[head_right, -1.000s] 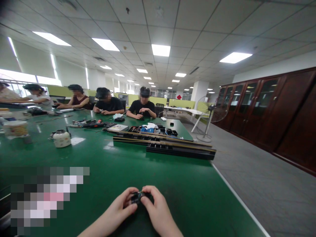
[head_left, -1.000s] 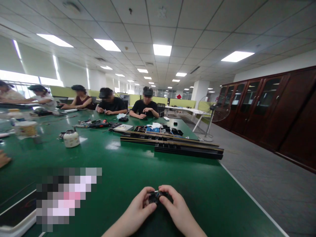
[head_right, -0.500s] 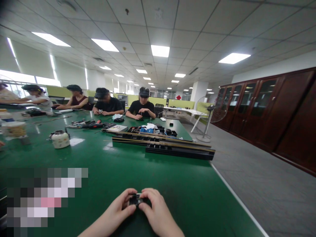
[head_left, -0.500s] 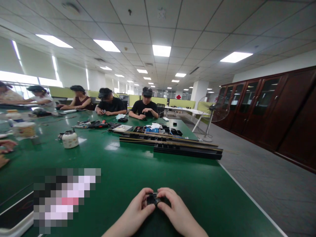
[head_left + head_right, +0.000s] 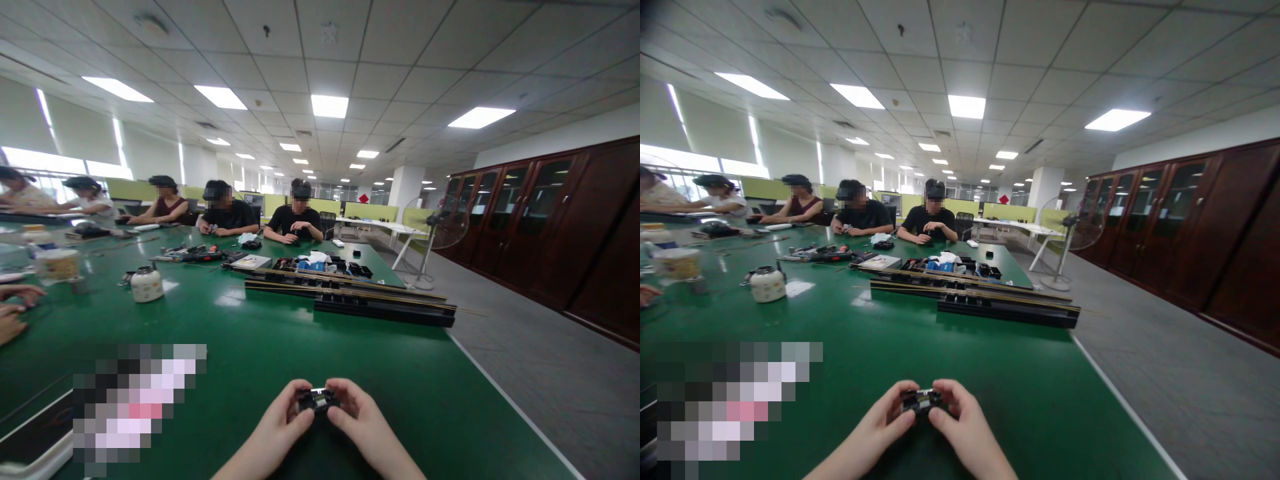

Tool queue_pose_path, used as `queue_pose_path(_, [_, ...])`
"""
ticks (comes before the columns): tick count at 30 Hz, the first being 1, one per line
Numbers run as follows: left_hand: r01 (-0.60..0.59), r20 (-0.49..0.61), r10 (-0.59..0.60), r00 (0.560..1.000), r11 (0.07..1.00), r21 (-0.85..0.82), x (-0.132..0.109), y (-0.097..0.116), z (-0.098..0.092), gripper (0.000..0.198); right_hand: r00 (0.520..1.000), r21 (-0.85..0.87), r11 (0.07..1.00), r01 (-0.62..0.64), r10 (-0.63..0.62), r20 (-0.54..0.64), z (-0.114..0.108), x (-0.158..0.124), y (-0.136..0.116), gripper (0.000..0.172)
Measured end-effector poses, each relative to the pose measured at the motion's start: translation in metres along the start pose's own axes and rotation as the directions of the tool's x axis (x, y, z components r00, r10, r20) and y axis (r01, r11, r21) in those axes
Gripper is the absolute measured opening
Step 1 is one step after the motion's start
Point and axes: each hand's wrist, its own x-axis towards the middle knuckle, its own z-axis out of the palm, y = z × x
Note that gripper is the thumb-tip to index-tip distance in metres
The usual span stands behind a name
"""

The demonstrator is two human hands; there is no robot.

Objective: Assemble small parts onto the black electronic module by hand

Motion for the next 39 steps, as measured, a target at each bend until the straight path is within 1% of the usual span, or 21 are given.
queue_pose_path(4, [0.019, -0.001, -0.019, 1.000, 1.000, 0.016, 0.000, -0.002, -0.002, 0.041, 1.000, 0.084, 0.996, 0.022, -0.023, 0.002, 0.002, 0.002, 0.005, 0.037])
queue_pose_path(7, [0.022, -0.044, -0.020, 0.999, 0.998, 0.054, 0.000, 0.000, -0.002, 0.051, 0.999, 0.123, 0.992, 0.032, -0.031, -0.008, 0.003, 0.003, 0.007, 0.036])
queue_pose_path(11, [0.062, -0.095, -0.046, 0.994, 0.983, 0.170, 0.000, 0.002, 0.000, 0.047, 0.999, 0.146, 0.989, 0.033, -0.031, -0.016, 0.004, 0.004, 0.007, 0.036])
queue_pose_path(15, [0.046, -0.133, -0.016, 0.991, 0.973, 0.227, -0.001, 0.001, 0.001, 0.048, 0.999, 0.134, 0.991, 0.027, -0.023, -0.032, 0.005, 0.003, 0.007, 0.039])
queue_pose_path(18, [-0.010, -0.108, 0.039, 0.993, 0.966, 0.257, -0.002, 0.002, 0.001, 0.043, 0.999, 0.132, 0.991, 0.022, -0.018, -0.030, 0.005, 0.004, 0.007, 0.041])
queue_pose_path(22, [-0.102, -0.031, 0.119, 0.992, 0.937, 0.335, -0.004, 0.011, 0.004, 0.023, 1.000, 0.120, 0.993, 0.018, -0.014, -0.028, 0.005, 0.004, 0.009, 0.041])
queue_pose_path(24, [-0.113, -0.013, 0.126, 0.992, 0.924, 0.365, -0.004, 0.013, 0.004, 0.021, 0.999, 0.112, 0.994, 0.013, -0.009, -0.038, 0.005, 0.004, 0.009, 0.041])
queue_pose_path(27, [-0.114, -0.012, 0.128, 0.992, 0.920, 0.374, -0.004, 0.014, 0.004, 0.021, 0.999, 0.100, 0.995, 0.014, -0.010, -0.041, 0.005, 0.004, 0.010, 0.041])
queue_pose_path(33, [-0.083, -0.027, 0.099, 0.995, 0.930, 0.359, -0.003, 0.010, 0.003, 0.022, 0.999, 0.100, 0.995, 0.016, -0.013, -0.031, 0.005, 0.004, 0.008, 0.039])
queue_pose_path(39, [0.046, -0.122, -0.013, 0.992, 0.962, 0.268, -0.003, 0.005, 0.004, 0.042, 1.000, 0.089, 0.996, 0.010, -0.008, -0.025, 0.004, 0.004, 0.008, 0.041])
